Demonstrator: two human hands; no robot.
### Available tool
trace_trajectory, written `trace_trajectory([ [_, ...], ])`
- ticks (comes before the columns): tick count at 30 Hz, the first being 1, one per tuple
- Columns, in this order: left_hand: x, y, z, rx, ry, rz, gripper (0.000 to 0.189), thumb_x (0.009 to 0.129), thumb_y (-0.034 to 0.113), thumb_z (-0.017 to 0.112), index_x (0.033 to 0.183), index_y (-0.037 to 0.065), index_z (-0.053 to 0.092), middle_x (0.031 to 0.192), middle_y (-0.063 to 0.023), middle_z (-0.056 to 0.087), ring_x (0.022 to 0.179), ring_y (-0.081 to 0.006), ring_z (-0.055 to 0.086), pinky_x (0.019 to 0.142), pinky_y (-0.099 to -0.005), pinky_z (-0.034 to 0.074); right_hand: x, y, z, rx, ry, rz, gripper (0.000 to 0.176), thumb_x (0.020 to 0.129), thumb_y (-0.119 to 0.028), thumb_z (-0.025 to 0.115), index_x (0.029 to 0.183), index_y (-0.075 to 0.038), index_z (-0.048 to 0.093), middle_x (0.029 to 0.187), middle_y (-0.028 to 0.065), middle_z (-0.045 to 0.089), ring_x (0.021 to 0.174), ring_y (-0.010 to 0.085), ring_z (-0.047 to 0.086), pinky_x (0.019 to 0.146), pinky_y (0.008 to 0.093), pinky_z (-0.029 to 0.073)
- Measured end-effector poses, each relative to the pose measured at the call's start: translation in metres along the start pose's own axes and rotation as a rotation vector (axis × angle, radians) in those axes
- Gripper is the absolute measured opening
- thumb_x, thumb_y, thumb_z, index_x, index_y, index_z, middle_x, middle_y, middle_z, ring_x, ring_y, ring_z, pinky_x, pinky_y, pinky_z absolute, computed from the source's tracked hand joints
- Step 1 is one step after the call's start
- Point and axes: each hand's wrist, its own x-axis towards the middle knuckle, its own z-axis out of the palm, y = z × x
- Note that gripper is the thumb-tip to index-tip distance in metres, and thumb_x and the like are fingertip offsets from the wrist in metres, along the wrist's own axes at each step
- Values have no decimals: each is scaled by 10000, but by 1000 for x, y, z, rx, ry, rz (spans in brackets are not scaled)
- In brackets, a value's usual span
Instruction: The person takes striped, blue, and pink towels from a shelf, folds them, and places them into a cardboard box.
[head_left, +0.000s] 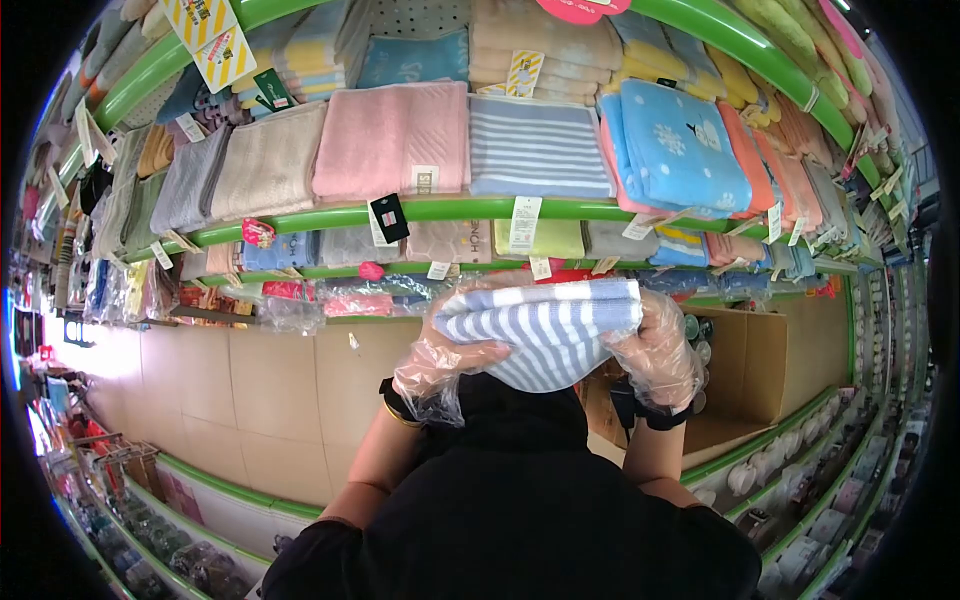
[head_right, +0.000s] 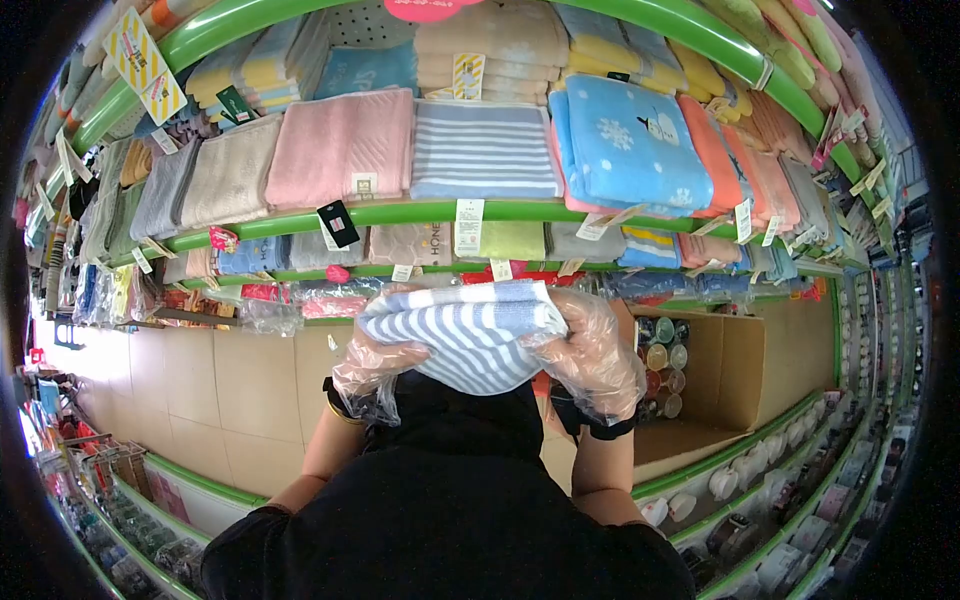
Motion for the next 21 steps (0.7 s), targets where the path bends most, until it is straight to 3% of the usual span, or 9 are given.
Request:
trace_trajectory([
  [5,0,8,9,-2,140,64,367,668,75,802,962,3,596,945,-53,625,884,-128,573,801,-294,467,-4,4,2,85,82,41,290,840,-140,650,1066,38,613,923,77,657,837,121,588,760,288,464],
  [8,3,16,15,230,357,133,241,712,28,752,874,22,574,859,-32,602,805,-96,538,739,-270,452,-6,8,0,111,87,61,289,846,-131,643,1076,40,608,933,88,655,836,109,578,750,282,464],
  [12,7,14,4,328,405,225,153,755,10,705,836,32,579,843,-18,598,769,-79,512,684,-250,437,-2,-2,-1,10,97,89,278,857,-127,631,1078,39,608,928,80,653,829,100,570,737,276,466],
  [14,9,16,11,341,435,183,183,782,65,712,885,33,564,853,-16,603,764,-92,539,694,-260,465,1,-3,2,-21,148,27,269,867,-128,624,1083,33,609,908,61,652,816,100,567,726,272,467],
  [16,9,11,16,-366,406,87,293,831,180,695,1028,18,551,994,-68,616,892,-154,586,798,-300,492,2,-4,3,11,180,19,258,885,-141,611,1082,25,612,907,37,649,803,91,565,720,264,465],
  [17,5,7,21,-597,278,41,476,858,283,664,1209,6,499,1180,-125,570,1072,-212,561,926,-347,462,4,-5,2,75,237,32,252,891,-146,605,1078,23,613,913,31,646,803,83,560,719,259,463],
  [18,3,-4,15,-592,272,38,476,858,283,664,1209,6,499,1180,-125,570,1072,-212,561,926,-347,462,6,-5,2,140,295,43,246,897,-151,599,1074,20,614,919,25,644,803,74,555,718,253,460],
  [20,0,-36,-2,-682,96,-268,557,870,302,642,1294,-11,462,1289,-154,503,1179,-222,497,993,-362,409,8,8,1,179,361,46,232,905,-152,585,1065,12,616,914,13,635,797,59,542,715,242,451],
  [21,-7,-35,-2,-337,39,-234,574,847,260,677,1299,-20,459,1259,-134,534,1122,-194,532,983,-343,412,7,12,-2,192,362,88,229,903,-148,587,1064,13,615,903,9,631,794,59,534,716,241,447],
])
